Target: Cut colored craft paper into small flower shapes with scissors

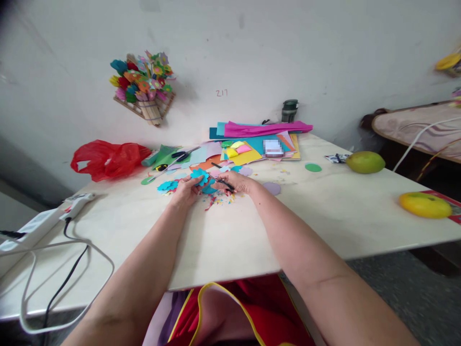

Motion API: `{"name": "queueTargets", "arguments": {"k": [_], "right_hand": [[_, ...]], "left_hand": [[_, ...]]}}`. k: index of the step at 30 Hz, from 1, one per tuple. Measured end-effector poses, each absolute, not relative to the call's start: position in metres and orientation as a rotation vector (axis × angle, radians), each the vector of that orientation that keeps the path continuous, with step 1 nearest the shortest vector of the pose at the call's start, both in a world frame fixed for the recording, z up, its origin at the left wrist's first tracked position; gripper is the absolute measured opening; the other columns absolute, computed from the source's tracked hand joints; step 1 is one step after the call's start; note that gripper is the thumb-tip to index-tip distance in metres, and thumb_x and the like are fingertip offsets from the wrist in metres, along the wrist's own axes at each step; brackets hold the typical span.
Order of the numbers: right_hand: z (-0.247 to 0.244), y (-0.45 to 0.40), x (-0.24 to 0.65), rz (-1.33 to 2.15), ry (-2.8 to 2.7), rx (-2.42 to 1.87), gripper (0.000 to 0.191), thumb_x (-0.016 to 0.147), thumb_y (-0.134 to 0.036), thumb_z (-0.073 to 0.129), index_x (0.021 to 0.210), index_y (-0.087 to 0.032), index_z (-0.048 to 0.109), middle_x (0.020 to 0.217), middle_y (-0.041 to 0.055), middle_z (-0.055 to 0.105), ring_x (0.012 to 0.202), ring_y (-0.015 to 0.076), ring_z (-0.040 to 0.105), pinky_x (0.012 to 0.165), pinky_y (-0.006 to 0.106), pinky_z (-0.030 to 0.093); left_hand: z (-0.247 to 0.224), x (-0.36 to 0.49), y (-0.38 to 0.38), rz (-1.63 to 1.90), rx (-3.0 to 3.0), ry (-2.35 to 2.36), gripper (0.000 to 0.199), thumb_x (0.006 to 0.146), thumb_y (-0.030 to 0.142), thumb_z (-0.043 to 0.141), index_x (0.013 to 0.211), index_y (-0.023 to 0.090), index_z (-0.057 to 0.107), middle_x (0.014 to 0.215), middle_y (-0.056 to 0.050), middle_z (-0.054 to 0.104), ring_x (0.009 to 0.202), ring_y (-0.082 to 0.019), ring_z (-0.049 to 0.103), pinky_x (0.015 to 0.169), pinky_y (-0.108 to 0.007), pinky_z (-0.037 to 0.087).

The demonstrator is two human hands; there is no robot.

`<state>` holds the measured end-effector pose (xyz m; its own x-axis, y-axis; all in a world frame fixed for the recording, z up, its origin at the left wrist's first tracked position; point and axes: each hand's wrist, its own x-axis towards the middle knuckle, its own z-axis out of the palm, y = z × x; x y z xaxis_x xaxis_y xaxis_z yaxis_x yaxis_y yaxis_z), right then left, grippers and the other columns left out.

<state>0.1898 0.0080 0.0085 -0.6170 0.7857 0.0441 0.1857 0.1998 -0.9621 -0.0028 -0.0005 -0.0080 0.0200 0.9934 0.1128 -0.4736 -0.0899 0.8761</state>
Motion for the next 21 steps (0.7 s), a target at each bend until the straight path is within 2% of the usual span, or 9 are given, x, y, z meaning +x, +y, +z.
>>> {"name": "queueTargets", "arguments": {"k": [15, 21], "right_hand": [[0.02, -0.001, 0.187, 1.513, -1.834, -0.991, 0.019, 0.071, -0.026, 0.069, 0.07, -0.015, 0.054, 0.046, -0.0067, 0.048, 0.034, 0.0052, 0.041, 0.034, 0.017, 0.028], [0.017, 0.001, 0.189, 1.45, -1.919, -0.948, 0.02, 0.074, -0.03, 0.068, 0.071, -0.015, 0.056, 0.047, -0.0053, 0.05, 0.035, 0.006, 0.042, 0.033, 0.018, 0.026]], "left_hand": [[-0.006, -0.002, -0.001, 1.442, 0.929, 0.767, 0.027, 0.049, 0.022, 0.084, 0.068, 0.014, 0.066, 0.07, -0.004, 0.069, 0.069, -0.019, 0.067, 0.074, -0.036, 0.056], [-0.006, -0.003, -0.002, 1.433, 0.936, 0.757, 0.027, 0.053, 0.022, 0.082, 0.072, 0.012, 0.067, 0.073, -0.006, 0.07, 0.076, -0.023, 0.069, 0.076, -0.038, 0.056]]}}
